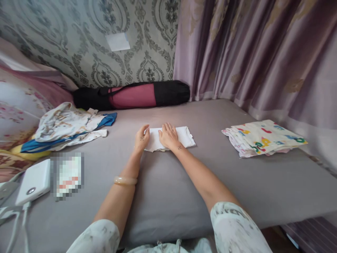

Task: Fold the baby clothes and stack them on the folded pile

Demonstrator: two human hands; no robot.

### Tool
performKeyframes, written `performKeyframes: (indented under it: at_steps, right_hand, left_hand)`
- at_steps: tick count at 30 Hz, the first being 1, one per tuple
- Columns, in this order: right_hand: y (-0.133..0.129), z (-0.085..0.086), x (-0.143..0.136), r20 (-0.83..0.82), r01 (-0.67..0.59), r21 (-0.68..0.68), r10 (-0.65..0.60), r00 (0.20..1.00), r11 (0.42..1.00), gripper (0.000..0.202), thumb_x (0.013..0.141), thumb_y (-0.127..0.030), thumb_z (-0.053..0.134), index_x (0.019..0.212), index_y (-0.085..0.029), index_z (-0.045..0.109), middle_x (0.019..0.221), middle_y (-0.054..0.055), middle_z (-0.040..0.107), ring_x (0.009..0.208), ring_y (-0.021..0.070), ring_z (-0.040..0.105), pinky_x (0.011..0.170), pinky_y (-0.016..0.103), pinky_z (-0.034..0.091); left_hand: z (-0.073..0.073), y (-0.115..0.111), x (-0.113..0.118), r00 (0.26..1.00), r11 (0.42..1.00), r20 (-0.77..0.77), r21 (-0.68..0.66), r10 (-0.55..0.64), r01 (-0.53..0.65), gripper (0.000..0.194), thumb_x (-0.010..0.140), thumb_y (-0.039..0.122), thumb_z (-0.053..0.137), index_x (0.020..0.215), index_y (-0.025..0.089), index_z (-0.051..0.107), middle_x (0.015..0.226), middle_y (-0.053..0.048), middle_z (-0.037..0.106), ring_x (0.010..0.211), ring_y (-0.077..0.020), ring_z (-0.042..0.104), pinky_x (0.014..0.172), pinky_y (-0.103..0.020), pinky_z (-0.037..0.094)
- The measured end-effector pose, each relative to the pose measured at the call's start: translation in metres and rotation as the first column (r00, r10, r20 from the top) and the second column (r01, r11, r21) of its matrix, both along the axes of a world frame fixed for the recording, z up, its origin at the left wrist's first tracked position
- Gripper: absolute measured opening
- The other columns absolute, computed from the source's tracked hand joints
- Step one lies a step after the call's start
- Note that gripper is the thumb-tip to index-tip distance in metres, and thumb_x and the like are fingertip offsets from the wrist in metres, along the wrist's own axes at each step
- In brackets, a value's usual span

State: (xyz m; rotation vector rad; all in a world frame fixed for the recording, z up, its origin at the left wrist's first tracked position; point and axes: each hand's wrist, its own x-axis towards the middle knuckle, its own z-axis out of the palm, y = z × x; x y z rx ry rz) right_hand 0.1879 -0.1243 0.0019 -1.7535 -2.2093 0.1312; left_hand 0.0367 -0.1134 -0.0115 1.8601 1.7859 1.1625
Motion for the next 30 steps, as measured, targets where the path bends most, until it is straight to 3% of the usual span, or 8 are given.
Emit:
performKeyframes:
  at_steps: [5, 10, 16, 19, 24, 30]
  right_hand:
    - [0.001, -0.022, -0.01, 0.042, 0.005, 0.007, -0.005, 0.999, 1.0, 0.055, 0.099, -0.035, 0.03, 0.143, -0.003, 0.04, 0.151, 0.017, 0.037, 0.141, 0.0255, 0.027, 0.116, 0.041, 0.013]
    - [0.002, -0.025, -0.008, 0.047, 0.005, -0.003, -0.004, 0.999, 1.0, 0.055, 0.098, -0.035, 0.03, 0.143, -0.004, 0.04, 0.152, 0.016, 0.036, 0.141, 0.0256, 0.028, 0.116, 0.042, 0.014]
    - [0.006, -0.01, -0.013, 0.057, -0.002, -0.063, 0.005, 0.998, 0.998, 0.053, 0.098, -0.032, 0.031, 0.141, -0.003, 0.042, 0.15, 0.019, 0.039, 0.139, 0.0288, 0.032, 0.114, 0.047, 0.019]
    - [0.008, -0.006, -0.025, 0.03, -0.027, -0.022, 0.028, 0.999, 0.999, 0.052, 0.098, -0.032, 0.03, 0.14, -0.004, 0.044, 0.15, 0.019, 0.039, 0.14, 0.0282, 0.03, 0.114, 0.047, 0.018]
    - [0.006, -0.017, -0.043, 0.026, -0.04, -0.007, 0.04, 0.999, 0.999, 0.055, 0.099, -0.036, 0.03, 0.141, -0.002, 0.042, 0.149, 0.018, 0.04, 0.14, 0.0275, 0.029, 0.115, 0.044, 0.014]
    - [0.004, -0.024, -0.043, 0.036, -0.042, 0.011, 0.042, 0.998, 0.999, 0.053, 0.099, -0.036, 0.031, 0.14, -0.006, 0.045, 0.148, 0.017, 0.043, 0.14, 0.0263, 0.029, 0.115, 0.043, 0.012]
  left_hand:
    - [-0.003, 0.006, -0.018, 0.961, 0.994, 0.256, -0.012, 0.105, -0.106, 0.037, 0.088, 0.019, 0.036, 0.115, 0.015, 0.063, 0.118, -0.011, 0.067, 0.112, -0.0196, 0.061, 0.101, -0.036, 0.046]
    - [-0.012, 0.014, -0.024, 0.879, 0.985, 0.46, 0.055, 0.123, -0.166, 0.027, 0.08, 0.013, 0.044, 0.094, 0.015, 0.067, 0.1, -0.01, 0.072, 0.098, -0.0199, 0.066, 0.096, -0.036, 0.049]
    - [-0.019, 0.021, -0.028, 0.839, 0.981, 0.526, 0.047, 0.138, -0.191, 0.024, 0.078, 0.013, 0.045, 0.088, 0.015, 0.066, 0.097, -0.01, 0.072, 0.097, -0.0208, 0.066, 0.094, -0.037, 0.049]
    - [-0.022, 0.024, -0.031, 0.807, 0.976, 0.569, 0.036, 0.157, -0.216, 0.023, 0.076, 0.014, 0.045, 0.087, 0.016, 0.065, 0.093, -0.009, 0.072, 0.095, -0.0203, 0.067, 0.092, -0.036, 0.05]
    - [-0.027, 0.025, -0.036, 0.744, 0.97, 0.643, 0.008, 0.182, -0.245, 0.024, 0.073, 0.015, 0.044, 0.086, 0.016, 0.064, 0.091, -0.009, 0.071, 0.092, -0.0194, 0.068, 0.09, -0.036, 0.051]
    - [-0.029, 0.024, -0.04, 0.709, 0.965, 0.67, -0.045, 0.221, -0.258, 0.028, 0.07, 0.016, 0.043, 0.089, 0.016, 0.064, 0.093, -0.01, 0.071, 0.093, -0.0204, 0.068, 0.088, -0.037, 0.052]
